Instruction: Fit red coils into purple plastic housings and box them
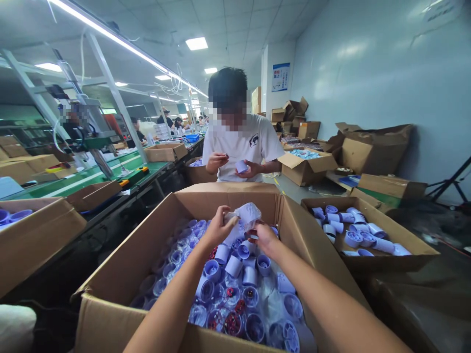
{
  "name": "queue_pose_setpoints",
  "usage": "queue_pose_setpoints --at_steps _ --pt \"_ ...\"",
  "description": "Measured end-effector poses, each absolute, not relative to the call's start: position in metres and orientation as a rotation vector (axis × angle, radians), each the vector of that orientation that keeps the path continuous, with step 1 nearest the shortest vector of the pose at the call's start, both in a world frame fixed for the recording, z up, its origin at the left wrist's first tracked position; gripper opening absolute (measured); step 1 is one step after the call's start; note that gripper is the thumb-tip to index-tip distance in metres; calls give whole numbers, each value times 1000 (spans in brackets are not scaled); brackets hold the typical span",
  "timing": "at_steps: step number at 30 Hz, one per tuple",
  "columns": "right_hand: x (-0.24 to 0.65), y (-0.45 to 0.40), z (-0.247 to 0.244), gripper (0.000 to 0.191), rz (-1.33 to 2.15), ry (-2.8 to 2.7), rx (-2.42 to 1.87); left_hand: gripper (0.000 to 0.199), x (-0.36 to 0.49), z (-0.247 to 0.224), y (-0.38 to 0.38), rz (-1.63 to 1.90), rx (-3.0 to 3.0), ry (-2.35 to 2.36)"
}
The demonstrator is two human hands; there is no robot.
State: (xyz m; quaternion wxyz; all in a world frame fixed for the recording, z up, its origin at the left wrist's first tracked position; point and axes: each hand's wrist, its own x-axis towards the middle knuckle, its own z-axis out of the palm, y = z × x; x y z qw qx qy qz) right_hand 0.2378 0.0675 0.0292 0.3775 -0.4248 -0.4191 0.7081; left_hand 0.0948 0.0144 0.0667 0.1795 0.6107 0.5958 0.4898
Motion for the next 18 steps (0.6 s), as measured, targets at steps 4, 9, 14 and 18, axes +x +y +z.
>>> queue_pose_setpoints --at_steps 4,9,14,18 --pt "236 62 27 13 1815 -1294 -1122 20 98 68 16 1395 1760 1657" --pt "250 82 9 15 1776 -1617 -1263 32 90 71 19 1399 1274 1576" --pt "270 102 -26 26 1742 -1752 -1379 34 93 76 14 1253 1030 1283" --pt "262 83 -62 17 1770 -1679 -1275 33 97 76 16 1260 1019 1315"
